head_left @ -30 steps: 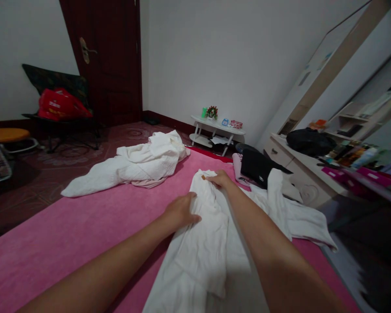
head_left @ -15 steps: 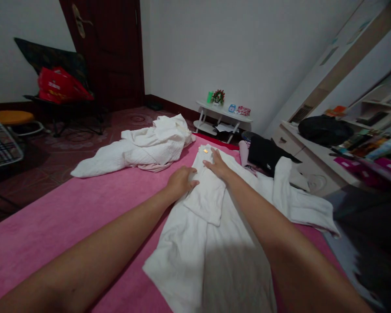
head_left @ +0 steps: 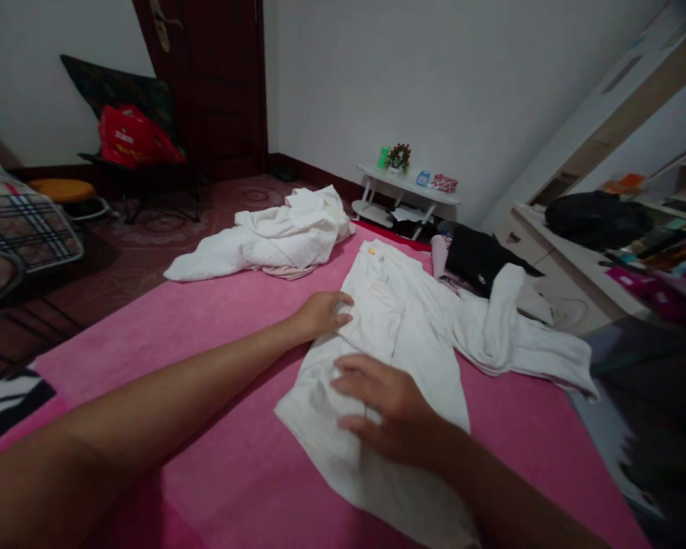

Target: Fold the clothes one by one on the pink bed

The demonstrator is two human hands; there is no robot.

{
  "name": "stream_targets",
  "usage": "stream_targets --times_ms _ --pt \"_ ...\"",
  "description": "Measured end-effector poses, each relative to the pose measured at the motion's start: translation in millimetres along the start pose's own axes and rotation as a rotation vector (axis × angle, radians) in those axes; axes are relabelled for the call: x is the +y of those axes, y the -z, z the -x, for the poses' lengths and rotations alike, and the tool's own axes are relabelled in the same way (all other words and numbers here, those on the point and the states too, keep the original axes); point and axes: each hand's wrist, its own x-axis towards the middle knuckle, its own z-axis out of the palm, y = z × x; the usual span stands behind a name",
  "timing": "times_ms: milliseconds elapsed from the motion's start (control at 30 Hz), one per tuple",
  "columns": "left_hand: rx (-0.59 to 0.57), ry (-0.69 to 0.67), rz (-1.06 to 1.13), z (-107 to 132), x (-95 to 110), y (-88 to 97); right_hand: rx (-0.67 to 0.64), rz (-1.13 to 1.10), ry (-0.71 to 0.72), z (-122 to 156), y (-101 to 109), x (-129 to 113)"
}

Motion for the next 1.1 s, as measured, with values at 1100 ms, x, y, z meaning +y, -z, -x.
stream_targets --times_ms 1100 --pt "-0.398 -0.252 -0.379 91 114 43.6 0.22 -0.166 -0.359 54 26 -19"
